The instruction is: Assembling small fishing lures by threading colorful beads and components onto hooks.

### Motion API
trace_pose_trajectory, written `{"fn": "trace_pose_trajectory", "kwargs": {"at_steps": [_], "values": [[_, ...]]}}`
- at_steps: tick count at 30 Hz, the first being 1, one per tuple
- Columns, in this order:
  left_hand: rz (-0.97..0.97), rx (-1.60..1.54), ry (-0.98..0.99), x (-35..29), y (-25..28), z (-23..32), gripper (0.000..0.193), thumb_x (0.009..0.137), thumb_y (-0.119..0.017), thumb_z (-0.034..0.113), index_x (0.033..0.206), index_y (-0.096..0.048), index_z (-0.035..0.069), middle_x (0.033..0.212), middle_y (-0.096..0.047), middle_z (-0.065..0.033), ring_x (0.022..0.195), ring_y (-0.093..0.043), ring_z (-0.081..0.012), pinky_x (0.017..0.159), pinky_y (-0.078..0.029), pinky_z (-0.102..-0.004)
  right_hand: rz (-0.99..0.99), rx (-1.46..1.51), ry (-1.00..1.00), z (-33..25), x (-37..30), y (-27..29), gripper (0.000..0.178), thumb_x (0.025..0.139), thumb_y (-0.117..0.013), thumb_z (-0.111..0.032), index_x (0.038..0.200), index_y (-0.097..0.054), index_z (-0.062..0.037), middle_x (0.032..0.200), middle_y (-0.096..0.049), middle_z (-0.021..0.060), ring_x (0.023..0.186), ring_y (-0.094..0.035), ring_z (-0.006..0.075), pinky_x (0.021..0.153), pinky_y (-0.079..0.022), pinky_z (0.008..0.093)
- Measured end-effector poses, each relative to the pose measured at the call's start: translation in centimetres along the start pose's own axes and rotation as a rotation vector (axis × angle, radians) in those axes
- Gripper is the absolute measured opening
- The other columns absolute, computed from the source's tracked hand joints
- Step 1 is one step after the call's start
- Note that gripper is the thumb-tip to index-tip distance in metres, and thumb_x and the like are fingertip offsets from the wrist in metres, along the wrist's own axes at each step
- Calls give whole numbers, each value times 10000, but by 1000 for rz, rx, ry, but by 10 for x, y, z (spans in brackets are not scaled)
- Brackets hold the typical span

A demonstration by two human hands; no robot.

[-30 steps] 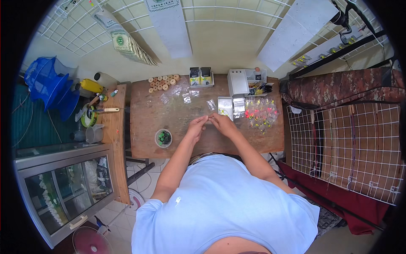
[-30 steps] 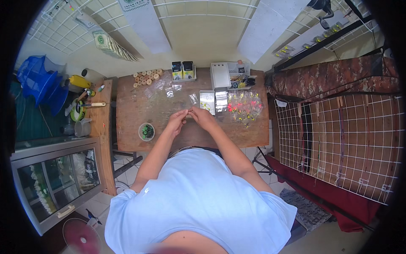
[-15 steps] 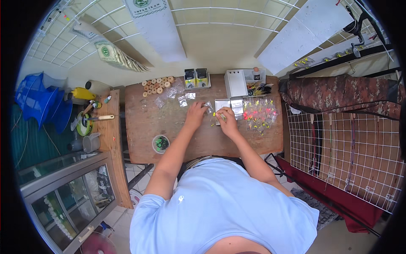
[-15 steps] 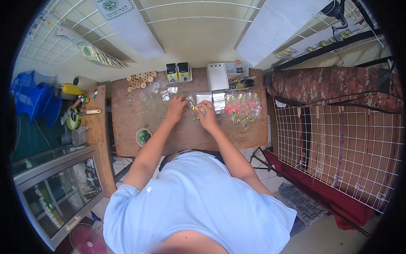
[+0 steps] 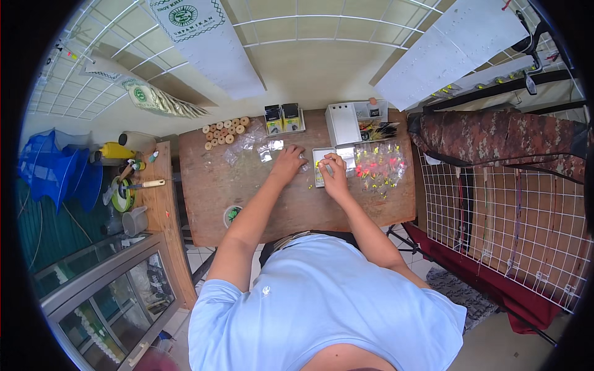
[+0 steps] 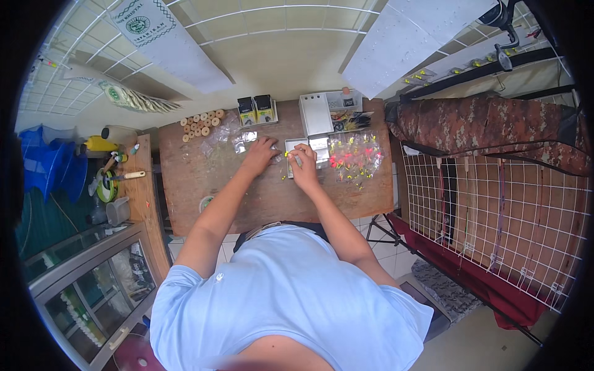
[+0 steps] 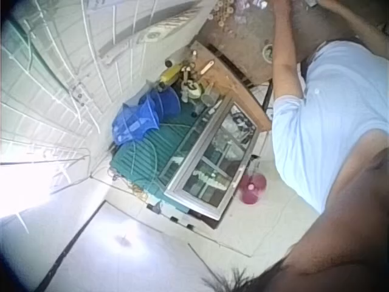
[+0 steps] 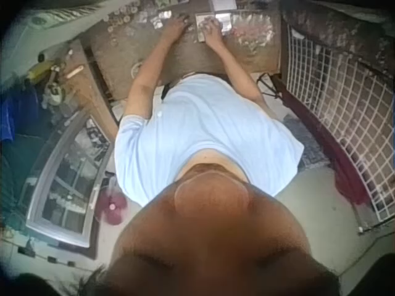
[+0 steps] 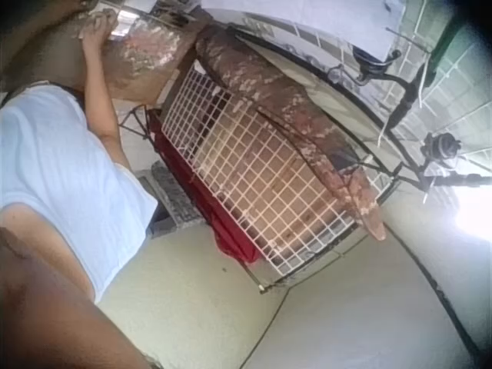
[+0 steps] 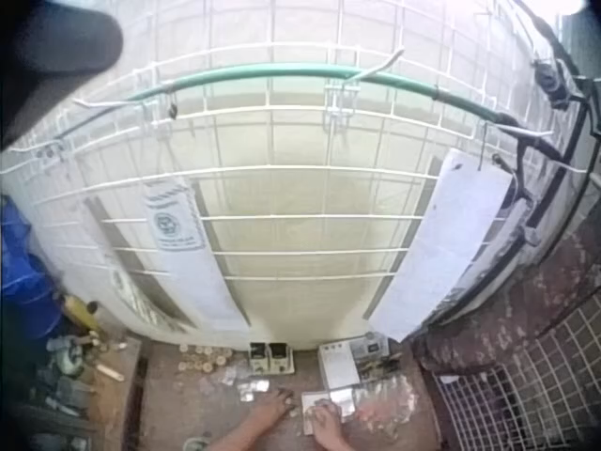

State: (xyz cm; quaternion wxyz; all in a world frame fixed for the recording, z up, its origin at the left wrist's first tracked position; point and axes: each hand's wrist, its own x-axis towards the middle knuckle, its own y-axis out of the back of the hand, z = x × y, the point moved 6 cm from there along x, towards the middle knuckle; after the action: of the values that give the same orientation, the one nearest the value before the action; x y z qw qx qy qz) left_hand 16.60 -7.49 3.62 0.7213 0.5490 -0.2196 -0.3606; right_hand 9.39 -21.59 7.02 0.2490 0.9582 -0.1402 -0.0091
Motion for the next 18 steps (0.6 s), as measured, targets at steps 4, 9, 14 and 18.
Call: {"fn": "trace_pose_trajectory", "kwargs": {"at_steps": [4, 9, 14, 18], "values": [[-22, -85, -21, 6, 9, 4, 480, 609, -779, 135, 1068, -681, 234, 1223, -530, -19, 1192, -431, -228, 956, -392, -373, 20, 33, -33, 5, 0, 0, 138, 879, -597, -189, 887, -640, -58, 1084, -534, 94, 1032, -441, 278, 932, -335, 368], [-42, -103, -35, 9, 6, 7, 486, 595, -791, 142, 1062, -680, 218, 1180, -556, -8, 1154, -458, -224, 949, -395, -386, 47, 20, -11, 3, 0, 6, 147, 891, -579, -186, 856, -627, -51, 1060, -538, 89, 1010, -441, 271, 924, -338, 367], [-29, -112, -40, 10, 6, 7, 451, 599, -789, 149, 1034, -683, 200, 1149, -567, -2, 1132, -470, -221, 938, -399, -394, 50, -13, -16, 8, -3, 10, 166, 902, -562, -189, 834, -621, -49, 1039, -544, 91, 1011, -440, 273, 920, -343, 372], [-14, -137, -32, 11, 6, 5, 413, 586, -793, 155, 983, -682, 180, 1119, -574, 0, 1108, -482, -225, 926, -402, -386, 58, 25, -43, 11, -5, 9, 174, 907, -559, -193, 827, -625, -54, 1023, -555, 90, 1009, -453, 274, 916, -350, 373]]}}
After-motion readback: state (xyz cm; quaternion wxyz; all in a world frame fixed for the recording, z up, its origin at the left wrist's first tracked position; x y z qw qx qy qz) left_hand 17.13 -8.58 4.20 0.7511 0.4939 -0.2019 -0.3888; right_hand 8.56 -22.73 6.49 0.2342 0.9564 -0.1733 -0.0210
